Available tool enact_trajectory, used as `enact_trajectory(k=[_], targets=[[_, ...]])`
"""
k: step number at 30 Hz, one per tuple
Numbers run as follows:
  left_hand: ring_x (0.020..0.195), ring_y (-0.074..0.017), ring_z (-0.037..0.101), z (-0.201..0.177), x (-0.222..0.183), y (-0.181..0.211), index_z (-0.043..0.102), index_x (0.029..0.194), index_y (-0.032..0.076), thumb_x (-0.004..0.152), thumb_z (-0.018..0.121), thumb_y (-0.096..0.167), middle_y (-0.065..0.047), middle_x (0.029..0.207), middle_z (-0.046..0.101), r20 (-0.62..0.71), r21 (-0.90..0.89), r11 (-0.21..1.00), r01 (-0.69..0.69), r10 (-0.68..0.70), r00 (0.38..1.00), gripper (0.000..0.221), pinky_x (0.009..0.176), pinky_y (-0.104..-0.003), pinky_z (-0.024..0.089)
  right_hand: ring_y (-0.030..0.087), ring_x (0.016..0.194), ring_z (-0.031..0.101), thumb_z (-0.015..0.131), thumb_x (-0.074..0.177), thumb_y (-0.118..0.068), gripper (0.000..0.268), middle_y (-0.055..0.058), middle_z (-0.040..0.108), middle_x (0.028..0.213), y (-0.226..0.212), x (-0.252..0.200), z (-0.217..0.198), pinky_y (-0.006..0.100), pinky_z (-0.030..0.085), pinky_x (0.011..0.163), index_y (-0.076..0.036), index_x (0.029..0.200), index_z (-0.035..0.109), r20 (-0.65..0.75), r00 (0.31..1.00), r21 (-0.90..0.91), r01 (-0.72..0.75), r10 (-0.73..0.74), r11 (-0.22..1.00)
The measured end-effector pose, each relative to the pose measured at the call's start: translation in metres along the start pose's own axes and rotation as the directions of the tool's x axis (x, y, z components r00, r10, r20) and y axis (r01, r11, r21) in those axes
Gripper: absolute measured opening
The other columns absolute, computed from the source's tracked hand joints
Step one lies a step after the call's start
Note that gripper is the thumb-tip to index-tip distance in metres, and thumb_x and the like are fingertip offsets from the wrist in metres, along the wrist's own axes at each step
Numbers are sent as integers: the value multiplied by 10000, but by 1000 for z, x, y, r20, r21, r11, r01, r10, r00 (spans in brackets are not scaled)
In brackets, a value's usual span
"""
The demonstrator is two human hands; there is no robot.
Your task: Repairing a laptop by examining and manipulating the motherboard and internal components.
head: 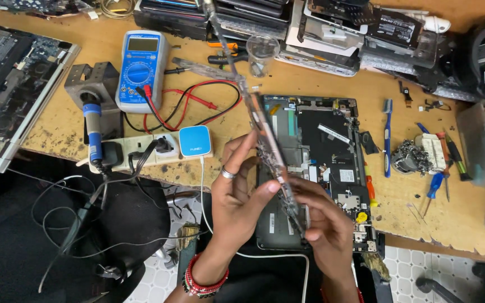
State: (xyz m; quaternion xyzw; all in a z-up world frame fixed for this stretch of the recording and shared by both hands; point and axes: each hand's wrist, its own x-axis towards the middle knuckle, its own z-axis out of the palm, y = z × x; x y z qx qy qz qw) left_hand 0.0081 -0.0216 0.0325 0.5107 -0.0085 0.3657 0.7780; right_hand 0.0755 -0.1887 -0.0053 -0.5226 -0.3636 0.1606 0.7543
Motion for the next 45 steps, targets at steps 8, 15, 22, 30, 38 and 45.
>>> enact_trajectory(k=[8, 15, 22, 30, 38, 45], targets=[[1300, -170, 566, 7, 2, 5, 427, 1583, 15, 903, 671, -205, -116, 1393, 561, -114, 322, 945, -52, 93, 989, 755, 1139, -281, 439, 198, 1038, 702, 770, 886, 47, 349, 174, 720, 1113, 23, -16, -19, 284, 552, 856, 82, 1210, 645, -295, 948, -116, -159, 119, 980], [1238, -165, 667, 0, 5, 4, 472, 1536, -16, 978, 568, -187, -128, 1338, 676, -19, 192, 973, 125, -124, 992, 592, 1088, -301, 529, 125, 972, 690, 670, 955, 107, 272, 144, 740, 1120, 14, -5, -16, 233, 517, 887, 112, 1225, 639, -446, 894, -2, -46, 40, 999], [1148, -106, 650, -6, 9, 0, 582, 1440, -43, 1031, 545, -39, -101, 1278, 717, 53, 79, 909, 409, -413, 909, 411, 980, -253, 522, 177, 1069, 685, 619, 1027, 101, 290, 186, 715, 1211, 11, -2, -18, 294, 533, 968, 134, 1315, 597, -460, 887, 228, 85, 31, 970], [1123, -102, 655, -11, 9, -6, 630, 1386, -39, 1026, 558, -49, -96, 1319, 716, 98, 96, 910, 402, -411, 906, 367, 952, -249, 532, 186, 1095, 689, 589, 1023, 100, 305, 188, 713, 1195, 9, 2, -26, 335, 550, 1016, 117, 1327, 577, -536, 844, 207, 147, -13, 967], [1089, -115, 691, -10, 5, -15, 687, 1328, -18, 986, 654, -31, -94, 1172, 772, 112, 227, 885, 406, -438, 892, 344, 939, -261, 566, 144, 1030, 675, 596, 1101, 105, 237, 163, 703, 1124, 12, -1, -36, 321, 549, 1036, 118, 1337, 580, -542, 836, 230, 251, -90, 940], [905, -82, 677, -17, -1, -23, 709, 1278, -31, 957, 714, 2, -77, 1071, 782, 180, 169, 837, 520, -545, 819, 323, 788, -252, 574, 153, 948, 684, 598, 1038, 27, 316, 189, 718, 1145, -3, 0, -35, 276, 542, 830, 111, 1340, 558, -578, 816, 197, 140, 0, 970]])
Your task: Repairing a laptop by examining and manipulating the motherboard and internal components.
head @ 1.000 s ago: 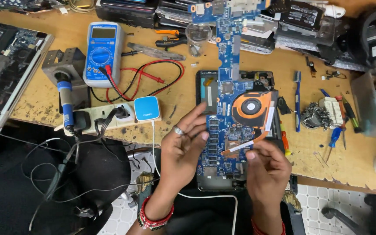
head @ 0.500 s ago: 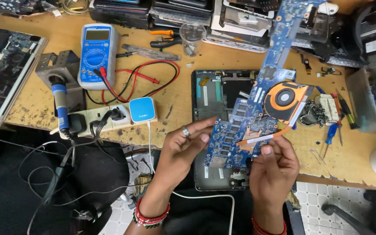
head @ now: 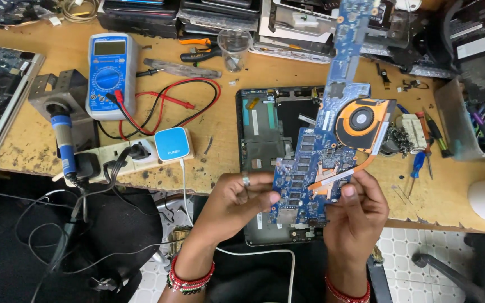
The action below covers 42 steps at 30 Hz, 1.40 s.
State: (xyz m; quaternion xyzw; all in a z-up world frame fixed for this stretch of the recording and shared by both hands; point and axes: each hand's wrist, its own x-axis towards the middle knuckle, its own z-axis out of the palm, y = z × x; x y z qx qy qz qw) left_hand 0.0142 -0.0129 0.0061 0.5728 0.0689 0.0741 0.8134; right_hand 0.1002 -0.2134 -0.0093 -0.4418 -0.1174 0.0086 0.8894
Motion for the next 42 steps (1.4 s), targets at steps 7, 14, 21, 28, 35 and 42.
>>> enact_trajectory(k=[7, 14, 21, 28, 35, 42], targets=[[844, -105, 695, 0, -1, 9, 717, 1228, -57, 997, 705, -16, -58, 998, 747, 269, -59, 993, 102, -82, 960, 235, 747, -286, 623, 183, 972, 615, 678, 1059, -193, 527, 227, 675, 1228, -18, 4, 9, 277, 474, 849, 146, 1442, 551, 9, 1000, -153, 3, -2, 988], [840, -165, 726, 4, 6, -19, 705, 1012, -20, 980, 712, -62, -71, 926, 728, -139, -263, 957, -121, 87, 987, 54, 754, -358, 643, 268, 1087, 702, 684, 1099, -208, 441, 288, 668, 1306, -15, 2, -2, 357, 564, 1000, 118, 1374, 570, 202, 963, -123, 204, -177, 971], [872, -192, 747, 4, 0, 8, 686, 940, 39, 1001, 685, 22, -55, 902, 743, -496, -373, 780, -502, 290, 819, 63, 888, -491, 647, 283, 1005, 719, 609, 1132, 7, 164, 297, 700, 1149, -8, 0, -5, 363, 580, 937, 157, 1192, 641, 226, 965, -469, 226, -131, 854], [882, -182, 749, 2, 0, -4, 690, 923, 64, 1026, 694, 27, -32, 880, 752, -544, -379, 717, -585, 339, 767, 110, 923, -529, 646, 259, 1058, 701, 570, 1012, 45, 335, 282, 679, 1307, -14, -4, 14, 353, 564, 927, 133, 1333, 605, 341, 937, -495, 105, 82, 862], [869, -186, 750, 5, -4, 3, 704, 938, 45, 1013, 679, 52, -57, 871, 762, -535, -383, 758, -527, 283, 796, 80, 900, -523, 642, 288, 1096, 709, 596, 892, 88, 523, 265, 657, 1393, -15, -7, 40, 389, 582, 914, 82, 1414, 568, 377, 894, -511, -17, 242, 859], [891, -165, 735, 12, -4, -1, 711, 979, 16, 1004, 686, -14, -56, 963, 753, -399, -366, 812, -454, 304, 865, 47, 872, -463, 657, 245, 1038, 707, 637, 956, -26, 502, 236, 702, 1301, -3, -5, 26, 342, 574, 900, 77, 1441, 554, 342, 923, -382, -37, 179, 923]])
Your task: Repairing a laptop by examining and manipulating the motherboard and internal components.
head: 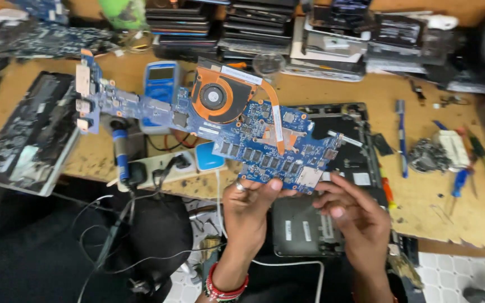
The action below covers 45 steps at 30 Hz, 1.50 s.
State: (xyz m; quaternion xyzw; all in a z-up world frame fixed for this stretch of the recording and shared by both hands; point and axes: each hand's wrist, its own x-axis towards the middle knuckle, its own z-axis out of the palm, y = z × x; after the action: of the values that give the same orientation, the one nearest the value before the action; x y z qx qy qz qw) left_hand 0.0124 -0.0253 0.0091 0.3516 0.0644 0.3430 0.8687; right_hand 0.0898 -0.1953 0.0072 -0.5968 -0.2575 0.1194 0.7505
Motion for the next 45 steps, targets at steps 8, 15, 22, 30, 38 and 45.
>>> enact_trajectory(k=[8, 15, 22, 30, 38, 45], targets=[[897, -93, 696, 11, -7, -13, 739, 1138, -49, 957, 705, -66, -97, 1030, 775, 174, 316, 938, 141, -204, 963, 185, 790, -234, 566, 109, 867, 649, 690, 994, -58, 267, 114, 737, 1027, 23, -4, -19, 236, 504, 765, 76, 1222, 653, -183, 980, 75, -66, 79, 995], [830, -82, 602, 18, -7, -9, 752, 1138, -67, 984, 718, -68, -81, 949, 715, 193, 464, 879, 108, -219, 956, 157, 737, -217, 480, 111, 765, 654, 662, 994, -71, 133, 91, 731, 895, 17, 2, -17, 250, 521, 697, 45, 1058, 661, -207, 966, 120, -129, 152, 984], [987, -113, 708, 23, -7, -5, 731, 1124, -49, 972, 703, -50, -88, 1084, 763, 247, 387, 915, 113, -221, 943, 154, 891, -258, 577, 128, 755, 656, 658, 978, -82, 151, 109, 739, 875, 12, 3, -15, 261, 509, 692, 49, 1054, 662, -242, 953, 50, -175, 182, 983], [1009, -120, 694, 15, -8, -11, 720, 1182, -71, 1008, 699, -65, -116, 1108, 753, 265, 434, 898, 77, -209, 941, 175, 894, -270, 569, 140, 785, 652, 664, 997, -49, 154, 124, 729, 902, 25, -7, -17, 263, 507, 703, 71, 1093, 666, -280, 944, 74, -160, 175, 984], [1205, -191, 598, 23, -4, 17, -31, 1616, 269, 984, 630, 614, -126, 1479, 472, 340, 118, 993, -3, -38, 940, 976, 1006, -281, 544, 243, 1079, 736, 782, 831, -26, 271, 169, 698, 1220, -19, -30, 49, 296, 630, 845, -14, 1100, 749, -5, 926, -428, 340, -378, 838], [1091, -350, 596, 10, 13, 46, 368, 1639, 90, 951, 490, 806, -329, 1367, 538, 569, -441, 690, 573, -279, 774, 1000, 966, -394, 528, 312, 1216, 666, 848, 764, -65, 340, 173, 652, 1404, -48, -26, 82, 437, 558, 1004, -70, 1098, 783, 456, 841, -306, 455, -291, 836]])
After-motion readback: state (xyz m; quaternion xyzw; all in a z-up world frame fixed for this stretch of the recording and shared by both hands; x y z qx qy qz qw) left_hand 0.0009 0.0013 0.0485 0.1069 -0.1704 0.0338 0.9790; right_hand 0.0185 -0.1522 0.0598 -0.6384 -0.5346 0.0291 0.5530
